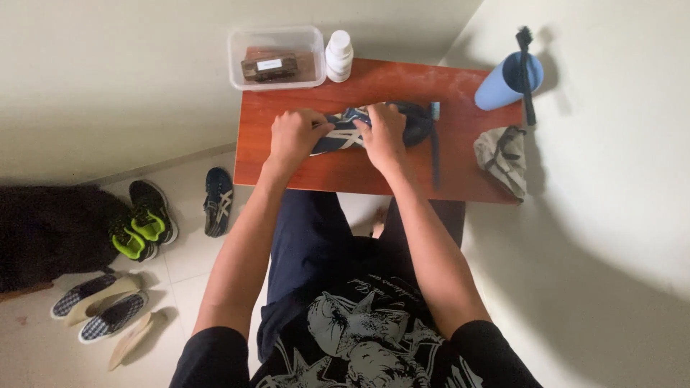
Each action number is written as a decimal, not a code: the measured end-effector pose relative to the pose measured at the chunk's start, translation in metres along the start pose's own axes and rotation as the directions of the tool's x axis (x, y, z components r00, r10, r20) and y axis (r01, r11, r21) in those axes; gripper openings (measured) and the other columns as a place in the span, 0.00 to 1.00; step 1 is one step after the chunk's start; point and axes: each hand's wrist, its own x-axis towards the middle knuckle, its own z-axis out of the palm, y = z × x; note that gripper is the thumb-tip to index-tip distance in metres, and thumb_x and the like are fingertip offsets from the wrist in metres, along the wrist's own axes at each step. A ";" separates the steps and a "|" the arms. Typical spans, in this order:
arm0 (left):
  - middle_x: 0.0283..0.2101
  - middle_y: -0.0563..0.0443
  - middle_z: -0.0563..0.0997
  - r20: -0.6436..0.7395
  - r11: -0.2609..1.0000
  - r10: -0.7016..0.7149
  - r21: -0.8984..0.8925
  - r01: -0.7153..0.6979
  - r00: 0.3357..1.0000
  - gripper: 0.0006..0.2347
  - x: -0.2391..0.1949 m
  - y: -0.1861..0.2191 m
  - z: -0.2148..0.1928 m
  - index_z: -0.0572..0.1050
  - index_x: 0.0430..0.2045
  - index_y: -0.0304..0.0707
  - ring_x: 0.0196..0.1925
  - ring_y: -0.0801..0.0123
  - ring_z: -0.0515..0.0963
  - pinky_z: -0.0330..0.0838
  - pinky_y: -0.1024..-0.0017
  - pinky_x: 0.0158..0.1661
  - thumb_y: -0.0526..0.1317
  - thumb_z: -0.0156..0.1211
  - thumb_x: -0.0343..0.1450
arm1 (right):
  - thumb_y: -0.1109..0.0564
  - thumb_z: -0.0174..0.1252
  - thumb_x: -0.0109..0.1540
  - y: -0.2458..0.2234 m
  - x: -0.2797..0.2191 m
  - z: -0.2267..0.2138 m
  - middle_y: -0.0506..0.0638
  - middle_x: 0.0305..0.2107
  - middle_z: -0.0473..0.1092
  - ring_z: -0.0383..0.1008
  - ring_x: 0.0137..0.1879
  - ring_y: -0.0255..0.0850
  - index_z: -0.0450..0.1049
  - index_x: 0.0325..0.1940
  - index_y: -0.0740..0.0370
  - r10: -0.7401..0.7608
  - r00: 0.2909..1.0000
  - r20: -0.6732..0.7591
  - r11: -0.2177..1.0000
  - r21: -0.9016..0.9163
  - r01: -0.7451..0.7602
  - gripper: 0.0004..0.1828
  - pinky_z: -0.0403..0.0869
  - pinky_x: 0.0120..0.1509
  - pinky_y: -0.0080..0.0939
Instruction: The person cleans a blue sneaker on a wooden table. They first wipe the shoe with a cloth, then use a brush to scrub the sole and sides of the shoe.
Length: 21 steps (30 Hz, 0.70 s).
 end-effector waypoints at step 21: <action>0.33 0.51 0.71 -0.299 0.896 0.411 0.307 -0.321 0.861 0.16 -0.063 0.023 0.010 0.79 0.31 0.38 0.40 0.60 0.72 0.62 0.66 0.38 0.51 0.73 0.66 | 0.37 0.49 0.69 -0.033 -0.008 0.007 0.45 0.22 0.59 0.64 0.32 0.45 0.65 0.28 0.53 -0.172 0.873 -0.456 0.977 0.032 0.209 0.23 0.65 0.45 0.47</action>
